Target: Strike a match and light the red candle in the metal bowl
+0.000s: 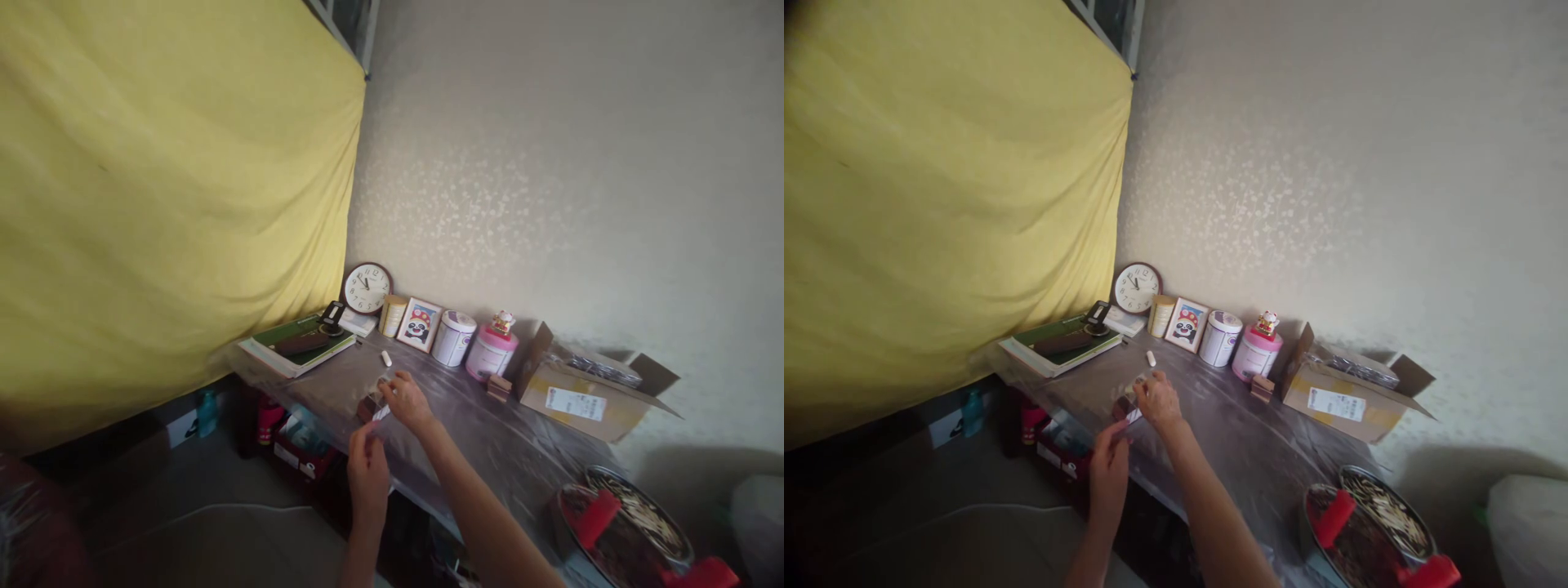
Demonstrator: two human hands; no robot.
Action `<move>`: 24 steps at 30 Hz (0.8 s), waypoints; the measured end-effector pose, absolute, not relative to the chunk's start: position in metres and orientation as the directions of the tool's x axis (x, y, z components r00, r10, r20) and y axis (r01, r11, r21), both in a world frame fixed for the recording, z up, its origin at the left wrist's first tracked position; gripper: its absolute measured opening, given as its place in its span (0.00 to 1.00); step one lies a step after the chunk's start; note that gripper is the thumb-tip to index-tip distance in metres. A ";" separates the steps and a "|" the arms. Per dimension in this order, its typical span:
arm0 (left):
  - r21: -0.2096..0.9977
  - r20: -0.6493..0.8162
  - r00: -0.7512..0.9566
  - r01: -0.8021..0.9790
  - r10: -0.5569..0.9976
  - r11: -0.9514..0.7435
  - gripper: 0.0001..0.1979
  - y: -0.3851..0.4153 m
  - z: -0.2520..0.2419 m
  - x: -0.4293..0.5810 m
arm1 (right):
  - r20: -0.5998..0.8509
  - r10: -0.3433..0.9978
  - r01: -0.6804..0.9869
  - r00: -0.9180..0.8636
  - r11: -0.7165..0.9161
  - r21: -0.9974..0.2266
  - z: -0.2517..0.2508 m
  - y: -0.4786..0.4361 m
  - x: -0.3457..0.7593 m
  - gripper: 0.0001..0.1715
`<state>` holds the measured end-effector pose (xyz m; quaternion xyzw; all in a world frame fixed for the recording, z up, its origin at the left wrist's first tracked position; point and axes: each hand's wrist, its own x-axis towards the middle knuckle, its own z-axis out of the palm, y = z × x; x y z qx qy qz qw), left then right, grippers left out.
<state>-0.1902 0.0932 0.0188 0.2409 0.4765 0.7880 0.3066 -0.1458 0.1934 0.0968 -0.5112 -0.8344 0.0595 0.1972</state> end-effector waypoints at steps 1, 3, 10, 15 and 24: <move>0.910 0.157 -0.698 -0.173 0.699 -0.377 0.11 0.099 0.021 -0.197 | 0.271 0.879 0.835 -0.392 0.463 -0.297 0.097 0.193 -0.144 0.15; 0.922 0.269 -0.680 -0.024 0.682 -0.387 0.13 0.109 0.026 -0.209 | 0.274 0.884 0.844 -0.379 0.452 -0.289 0.096 0.193 -0.142 0.14; 0.895 0.423 -0.542 0.377 0.726 -0.239 0.17 0.136 0.032 -0.218 | 0.246 0.925 0.895 -0.290 0.353 -0.272 0.091 0.195 -0.141 0.13; 0.825 0.410 -0.457 0.555 0.790 -0.107 0.16 0.143 0.035 -0.220 | 0.231 0.936 0.905 -0.264 0.323 -0.275 0.091 0.192 -0.144 0.09; 0.734 0.335 -0.442 0.677 0.832 0.064 0.12 0.148 0.043 -0.225 | 0.239 0.946 0.910 -0.220 0.287 -0.300 0.089 0.189 -0.145 0.11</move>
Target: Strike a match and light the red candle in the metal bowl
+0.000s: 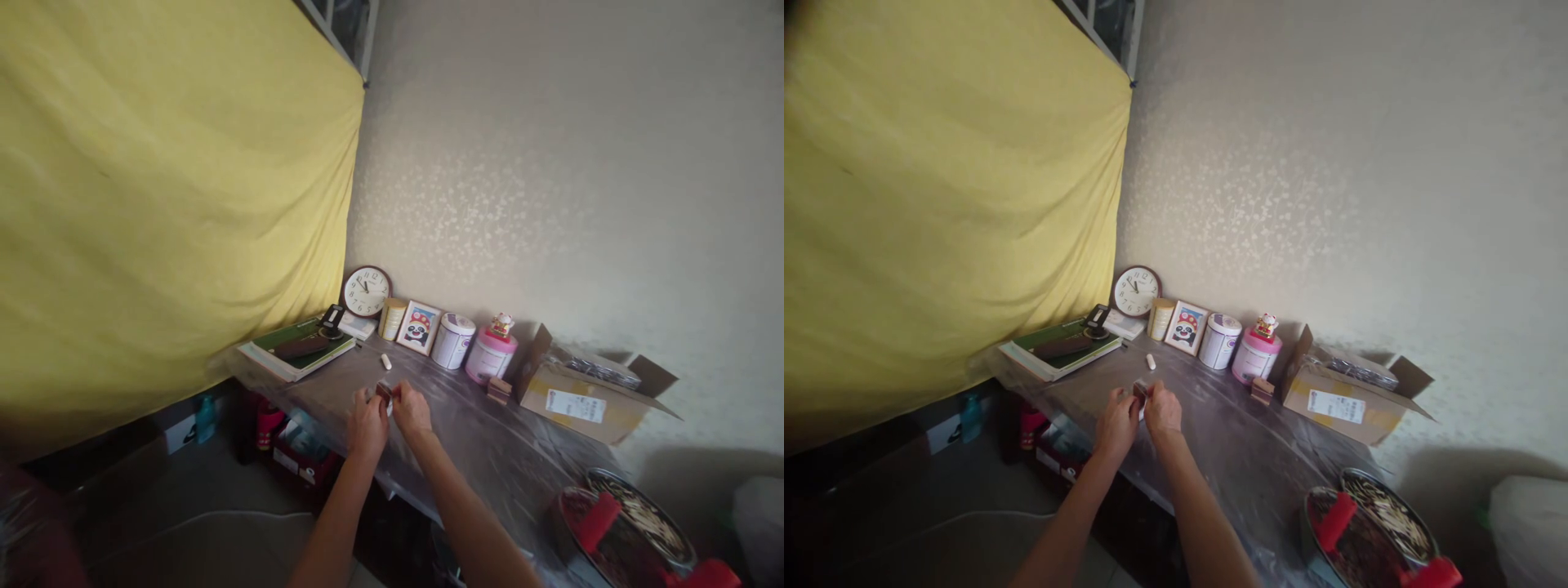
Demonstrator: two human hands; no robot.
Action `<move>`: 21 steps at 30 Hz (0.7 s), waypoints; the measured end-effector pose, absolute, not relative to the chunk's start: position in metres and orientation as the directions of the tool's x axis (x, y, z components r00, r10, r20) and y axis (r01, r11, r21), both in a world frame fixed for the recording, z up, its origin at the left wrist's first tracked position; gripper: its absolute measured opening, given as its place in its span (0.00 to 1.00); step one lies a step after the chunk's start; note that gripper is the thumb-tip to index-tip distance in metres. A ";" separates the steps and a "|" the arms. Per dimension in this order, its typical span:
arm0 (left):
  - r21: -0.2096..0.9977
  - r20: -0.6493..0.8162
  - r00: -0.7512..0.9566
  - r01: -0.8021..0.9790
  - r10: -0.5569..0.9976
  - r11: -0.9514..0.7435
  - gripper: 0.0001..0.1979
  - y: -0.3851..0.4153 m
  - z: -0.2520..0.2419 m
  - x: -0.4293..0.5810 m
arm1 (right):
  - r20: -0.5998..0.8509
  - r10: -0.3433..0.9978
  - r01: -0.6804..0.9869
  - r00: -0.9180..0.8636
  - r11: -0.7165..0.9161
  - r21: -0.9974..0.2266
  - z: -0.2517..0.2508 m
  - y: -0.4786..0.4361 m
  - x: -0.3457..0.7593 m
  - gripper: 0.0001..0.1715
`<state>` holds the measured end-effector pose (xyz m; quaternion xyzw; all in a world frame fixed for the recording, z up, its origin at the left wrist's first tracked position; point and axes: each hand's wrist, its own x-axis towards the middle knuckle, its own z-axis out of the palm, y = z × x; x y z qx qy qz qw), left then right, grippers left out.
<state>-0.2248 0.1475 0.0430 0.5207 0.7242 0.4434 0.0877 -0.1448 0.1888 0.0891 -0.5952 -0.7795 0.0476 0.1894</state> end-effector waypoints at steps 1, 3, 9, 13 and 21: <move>0.731 0.329 -0.443 0.679 0.834 0.072 0.12 0.148 0.043 -0.225 | 0.238 0.947 0.912 -0.213 0.281 -0.300 0.089 0.189 -0.145 0.12; 0.729 0.321 -0.446 0.680 0.836 0.083 0.13 0.149 0.043 -0.226 | 0.239 0.950 0.916 -0.200 0.268 -0.299 0.088 0.188 -0.145 0.13; 0.724 0.311 -0.446 0.683 0.839 0.095 0.12 0.151 0.039 -0.227 | 0.243 0.957 0.925 -0.160 0.231 -0.300 0.085 0.190 -0.145 0.14; 0.714 0.318 -0.440 0.694 0.840 0.093 0.10 0.150 0.037 -0.228 | 0.246 0.957 0.919 -0.153 0.229 -0.320 0.082 0.194 -0.144 0.13; 0.675 0.279 -0.423 0.725 0.862 0.137 0.15 0.149 0.046 -0.225 | 0.275 0.948 0.887 -0.160 0.260 -0.381 0.077 0.195 -0.142 0.15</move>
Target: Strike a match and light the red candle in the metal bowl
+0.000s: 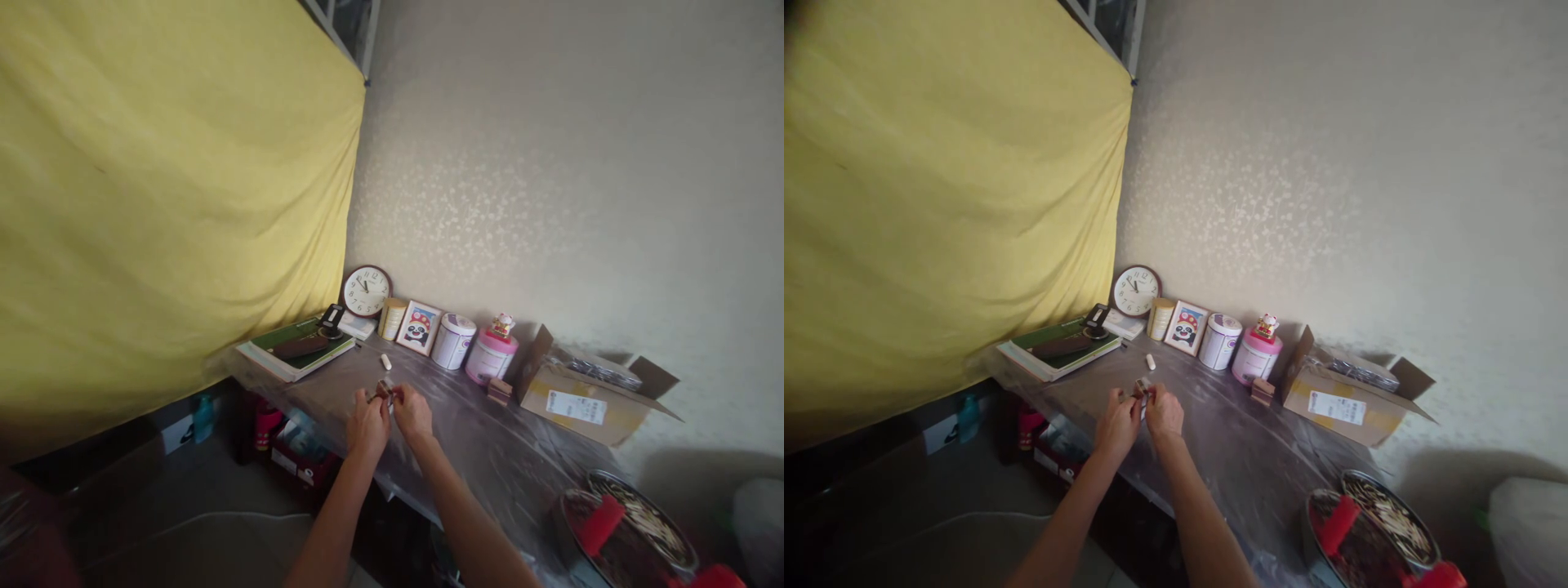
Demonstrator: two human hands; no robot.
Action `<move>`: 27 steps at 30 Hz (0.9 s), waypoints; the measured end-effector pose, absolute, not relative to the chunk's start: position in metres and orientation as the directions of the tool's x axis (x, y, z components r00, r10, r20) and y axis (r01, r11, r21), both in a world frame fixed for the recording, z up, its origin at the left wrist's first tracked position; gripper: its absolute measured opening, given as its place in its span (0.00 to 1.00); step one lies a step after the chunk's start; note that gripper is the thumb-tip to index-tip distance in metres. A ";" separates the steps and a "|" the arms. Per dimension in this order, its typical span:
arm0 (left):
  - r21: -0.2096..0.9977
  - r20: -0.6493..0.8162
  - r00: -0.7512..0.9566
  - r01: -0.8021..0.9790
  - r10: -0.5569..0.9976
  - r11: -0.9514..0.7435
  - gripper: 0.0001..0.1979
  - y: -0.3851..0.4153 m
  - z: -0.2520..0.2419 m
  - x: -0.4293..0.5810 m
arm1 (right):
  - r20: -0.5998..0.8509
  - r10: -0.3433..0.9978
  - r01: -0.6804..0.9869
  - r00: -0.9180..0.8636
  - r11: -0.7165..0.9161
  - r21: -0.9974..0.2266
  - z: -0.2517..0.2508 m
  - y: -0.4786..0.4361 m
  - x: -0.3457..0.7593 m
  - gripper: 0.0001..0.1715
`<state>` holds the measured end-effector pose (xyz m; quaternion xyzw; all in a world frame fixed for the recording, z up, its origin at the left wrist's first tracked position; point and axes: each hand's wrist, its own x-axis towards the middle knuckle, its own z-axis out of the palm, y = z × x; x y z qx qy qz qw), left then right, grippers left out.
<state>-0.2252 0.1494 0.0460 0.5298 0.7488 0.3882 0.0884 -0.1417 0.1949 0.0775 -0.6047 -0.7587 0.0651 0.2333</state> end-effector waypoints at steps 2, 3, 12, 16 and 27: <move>0.666 0.260 -0.422 0.730 0.868 0.155 0.14 0.150 0.050 -0.225 | 0.272 0.949 0.880 -0.159 0.261 -0.397 0.077 0.195 -0.142 0.16; 0.662 0.251 -0.424 0.731 0.870 0.166 0.13 0.151 0.052 -0.225 | 0.268 0.950 0.876 -0.158 0.260 -0.406 0.076 0.195 -0.142 0.16; 0.658 0.224 -0.446 0.725 0.867 0.203 0.17 0.157 0.067 -0.231 | 0.263 0.941 0.841 -0.211 0.312 -0.442 0.075 0.198 -0.142 0.21; 0.664 0.232 -0.484 0.713 0.844 0.226 0.15 0.158 0.067 -0.230 | 0.265 0.935 0.834 -0.235 0.334 -0.439 0.072 0.199 -0.141 0.22; 0.697 0.179 -0.514 0.668 0.839 0.261 0.11 0.167 0.063 -0.229 | 0.268 0.924 0.823 -0.273 0.369 -0.433 0.068 0.201 -0.141 0.24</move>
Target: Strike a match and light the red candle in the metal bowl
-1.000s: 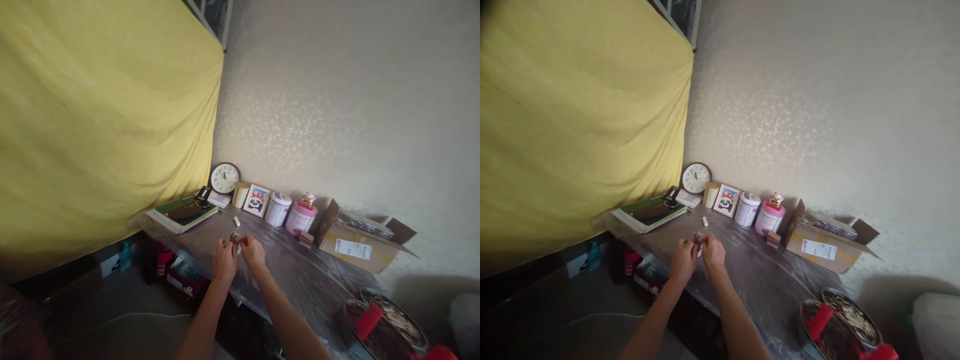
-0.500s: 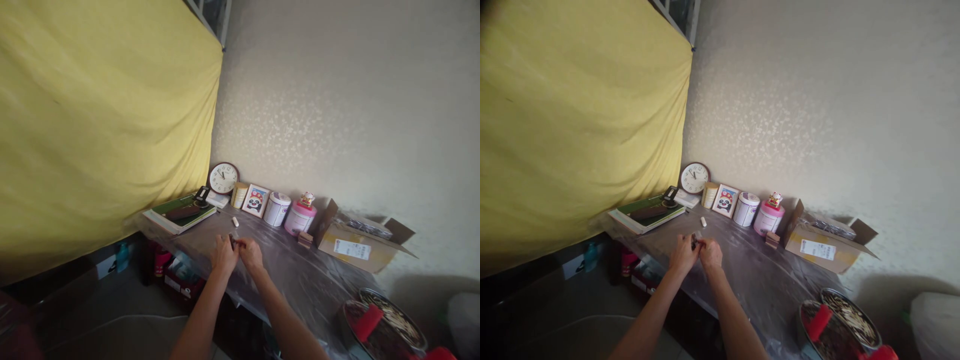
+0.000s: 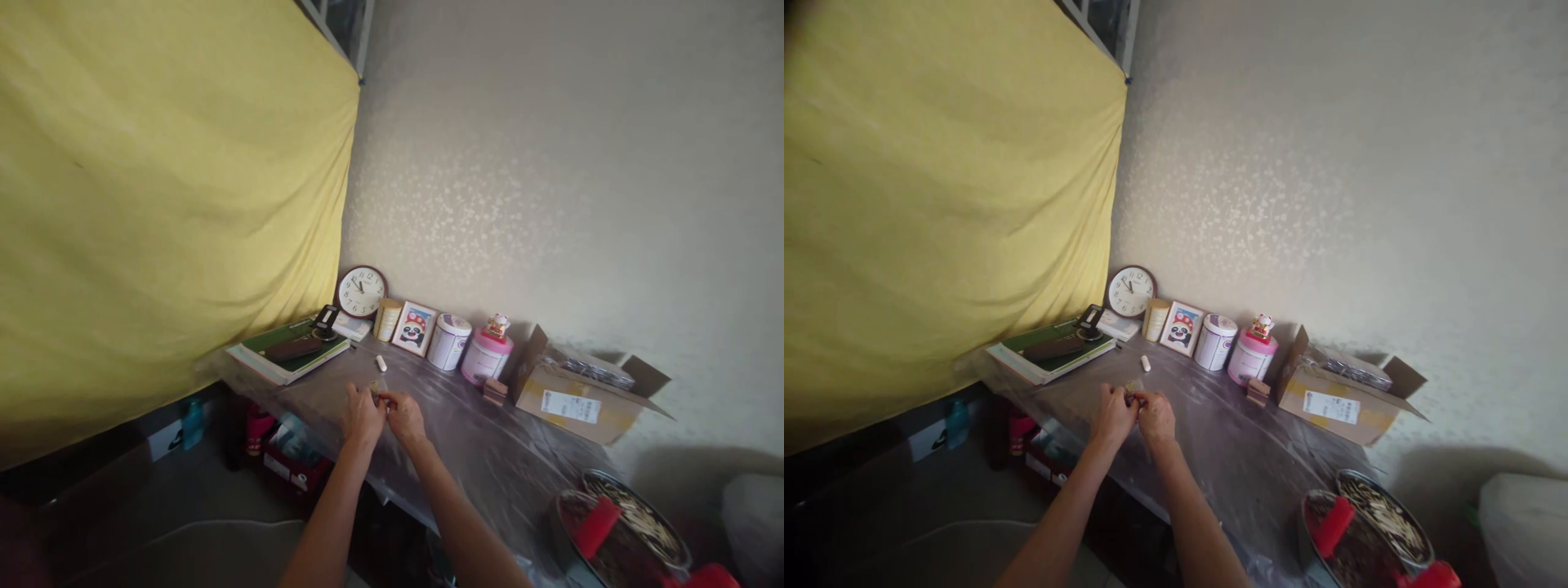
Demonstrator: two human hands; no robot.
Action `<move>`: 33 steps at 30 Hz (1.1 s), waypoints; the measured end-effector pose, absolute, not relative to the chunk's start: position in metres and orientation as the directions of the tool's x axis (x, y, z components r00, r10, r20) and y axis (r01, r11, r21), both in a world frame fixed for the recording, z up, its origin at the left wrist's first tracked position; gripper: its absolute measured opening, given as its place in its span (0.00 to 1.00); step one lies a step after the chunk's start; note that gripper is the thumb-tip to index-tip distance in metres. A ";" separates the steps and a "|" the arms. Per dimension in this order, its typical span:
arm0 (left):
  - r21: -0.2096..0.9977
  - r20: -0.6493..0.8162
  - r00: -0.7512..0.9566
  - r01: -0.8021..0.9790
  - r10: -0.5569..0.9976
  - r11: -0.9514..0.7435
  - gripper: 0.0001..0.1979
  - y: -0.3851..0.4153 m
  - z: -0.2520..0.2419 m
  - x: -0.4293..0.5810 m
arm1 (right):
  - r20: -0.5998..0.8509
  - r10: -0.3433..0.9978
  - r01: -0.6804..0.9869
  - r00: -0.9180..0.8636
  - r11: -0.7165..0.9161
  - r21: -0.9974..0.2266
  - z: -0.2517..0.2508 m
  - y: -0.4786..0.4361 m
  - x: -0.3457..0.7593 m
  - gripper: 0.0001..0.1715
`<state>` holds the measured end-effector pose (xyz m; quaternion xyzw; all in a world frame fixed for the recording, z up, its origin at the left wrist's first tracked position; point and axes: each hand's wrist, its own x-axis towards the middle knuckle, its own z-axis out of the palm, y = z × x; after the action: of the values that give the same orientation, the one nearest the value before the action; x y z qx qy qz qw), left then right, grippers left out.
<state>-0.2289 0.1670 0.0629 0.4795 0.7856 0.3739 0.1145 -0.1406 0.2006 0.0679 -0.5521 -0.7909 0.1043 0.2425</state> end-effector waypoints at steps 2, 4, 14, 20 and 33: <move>0.718 0.158 -0.531 0.640 0.832 0.273 0.11 0.170 0.062 -0.231 | 0.268 0.925 0.826 -0.270 0.366 -0.428 0.069 0.199 -0.141 0.24; 0.741 0.138 -0.541 0.612 0.829 0.276 0.11 0.172 0.061 -0.233 | 0.271 0.924 0.829 -0.270 0.367 -0.423 0.069 0.198 -0.141 0.25; 0.899 0.189 -0.565 0.428 0.803 0.090 0.08 0.160 0.075 -0.249 | 0.258 0.936 0.826 -0.238 0.335 -0.453 0.065 0.204 -0.140 0.14; 0.987 0.154 -0.651 0.137 0.744 -0.085 0.06 0.126 0.078 -0.257 | 0.267 0.940 0.751 -0.214 0.333 -0.571 0.067 0.200 -0.139 0.12; 0.880 0.039 -0.076 -0.470 0.996 -0.070 0.08 0.039 0.055 -0.121 | 0.374 0.915 0.283 -0.150 0.402 -0.871 0.081 0.043 0.018 0.19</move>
<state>-0.1214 0.0395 0.0554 0.3607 0.3649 0.6364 0.5759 0.0177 0.0428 0.0807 -0.4378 -0.6841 0.3274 0.4828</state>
